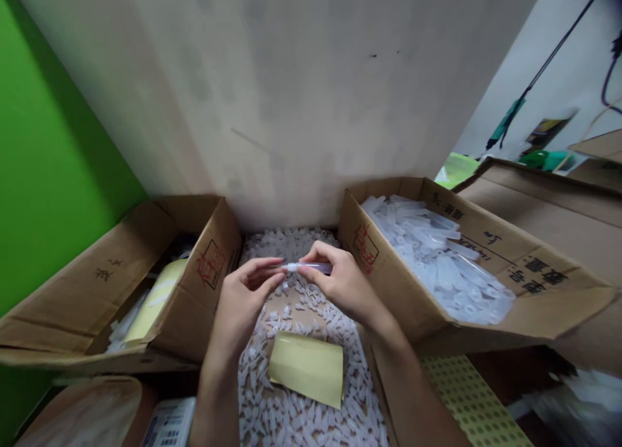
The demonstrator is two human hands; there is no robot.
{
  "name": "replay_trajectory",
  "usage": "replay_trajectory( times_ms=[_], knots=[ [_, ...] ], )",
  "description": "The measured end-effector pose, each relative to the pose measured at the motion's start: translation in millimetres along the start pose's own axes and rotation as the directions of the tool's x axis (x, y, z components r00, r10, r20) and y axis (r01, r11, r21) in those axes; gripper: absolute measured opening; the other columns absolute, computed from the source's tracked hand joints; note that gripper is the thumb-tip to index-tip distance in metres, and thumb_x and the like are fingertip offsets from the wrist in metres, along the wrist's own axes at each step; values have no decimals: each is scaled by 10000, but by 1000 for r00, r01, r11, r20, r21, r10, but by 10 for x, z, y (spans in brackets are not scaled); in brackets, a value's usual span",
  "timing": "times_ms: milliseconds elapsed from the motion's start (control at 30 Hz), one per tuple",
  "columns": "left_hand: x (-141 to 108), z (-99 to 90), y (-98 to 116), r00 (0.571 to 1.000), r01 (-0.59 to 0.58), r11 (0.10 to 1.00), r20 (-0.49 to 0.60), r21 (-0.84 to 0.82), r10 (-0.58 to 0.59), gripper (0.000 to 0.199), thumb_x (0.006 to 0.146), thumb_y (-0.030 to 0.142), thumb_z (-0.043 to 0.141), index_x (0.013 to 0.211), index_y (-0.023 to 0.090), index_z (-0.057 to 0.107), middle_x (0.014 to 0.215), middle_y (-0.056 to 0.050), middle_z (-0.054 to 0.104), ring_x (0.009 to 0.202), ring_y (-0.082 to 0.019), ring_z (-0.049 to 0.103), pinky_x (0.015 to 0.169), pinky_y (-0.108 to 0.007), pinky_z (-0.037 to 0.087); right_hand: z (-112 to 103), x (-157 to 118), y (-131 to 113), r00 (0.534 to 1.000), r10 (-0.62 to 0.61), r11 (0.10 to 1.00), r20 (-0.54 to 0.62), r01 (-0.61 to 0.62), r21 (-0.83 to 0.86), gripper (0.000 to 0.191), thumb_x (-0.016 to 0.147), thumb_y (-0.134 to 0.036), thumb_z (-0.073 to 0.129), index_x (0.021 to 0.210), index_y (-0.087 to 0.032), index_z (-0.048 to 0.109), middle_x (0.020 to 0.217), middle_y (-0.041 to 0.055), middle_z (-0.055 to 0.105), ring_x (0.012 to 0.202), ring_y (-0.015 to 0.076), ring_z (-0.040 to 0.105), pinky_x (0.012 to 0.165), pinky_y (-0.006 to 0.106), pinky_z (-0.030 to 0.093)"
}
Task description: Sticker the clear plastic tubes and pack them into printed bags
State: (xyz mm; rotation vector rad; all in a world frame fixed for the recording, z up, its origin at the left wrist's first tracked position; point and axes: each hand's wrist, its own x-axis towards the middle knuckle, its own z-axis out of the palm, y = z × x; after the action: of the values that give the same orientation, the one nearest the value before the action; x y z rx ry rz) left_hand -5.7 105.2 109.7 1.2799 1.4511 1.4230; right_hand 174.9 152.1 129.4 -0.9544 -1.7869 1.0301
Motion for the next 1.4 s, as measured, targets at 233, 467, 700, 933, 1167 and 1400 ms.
replay_trajectory(
  times_ms=[233, 467, 700, 933, 1167, 1400],
  knots=[
    [-42, 196, -598, 979, 81, 723, 81, 686, -186, 90, 765, 158, 776, 854, 160, 762, 864, -123, 779, 825, -254, 717, 757, -324, 474, -83, 23, 193, 998, 49, 988, -39, -54, -143, 90, 801, -122, 722, 798, -190, 663, 832, 12, 744, 787, 190, 691, 702, 268, 472],
    [54, 253, -518, 994, 46, 904, 71, 425, -84, 258, 941, 231, 565, 1145, 146, 698, 1001, -109, 759, 893, -209, 719, 809, -297, 527, -76, 29, 236, 999, 29, 986, 27, -24, -164, 100, 823, -93, 681, 847, -190, 679, 848, 28, 751, 825, 211, 714, 749, 305, 509],
    [57, 232, -267, 991, 85, 955, -71, -285, -109, 379, 781, 479, 804, 927, 136, 736, 858, -47, 747, 737, -165, 718, 741, -257, 549, -37, 18, 150, 998, 23, 1000, 64, -23, -1, 58, 846, -141, 700, 881, -182, 680, 910, 40, 757, 867, 211, 714, 764, 298, 521],
    [0, 249, -95, 999, -36, 975, -20, -218, 32, 308, 789, 441, 810, 834, 151, 719, 775, -48, 754, 701, -172, 718, 690, -266, 581, -57, 4, 91, 998, 21, 999, 65, -24, 44, 75, 889, -238, 687, 858, -170, 699, 761, 10, 693, 711, 164, 634, 655, 263, 458],
    [-57, 144, 32, 990, -139, 989, 18, -51, 140, 398, 885, 557, 687, 1010, 181, 717, 949, -98, 787, 786, -206, 736, 700, -285, 580, -132, -5, 53, 994, 46, 987, 102, -61, 147, 248, 904, -396, 683, 811, -168, 656, 628, -22, 586, 571, 126, 511, 557, 251, 366],
    [-80, 97, 69, 969, -226, 961, 135, 163, 205, 250, 886, 444, 722, 998, 221, 730, 947, -44, 764, 809, -179, 691, 727, -249, 517, -137, -15, 41, 994, 28, 987, 103, -44, 154, 233, 897, -387, 681, 812, -172, 650, 649, -20, 588, 593, 132, 513, 574, 258, 364]
  ],
)
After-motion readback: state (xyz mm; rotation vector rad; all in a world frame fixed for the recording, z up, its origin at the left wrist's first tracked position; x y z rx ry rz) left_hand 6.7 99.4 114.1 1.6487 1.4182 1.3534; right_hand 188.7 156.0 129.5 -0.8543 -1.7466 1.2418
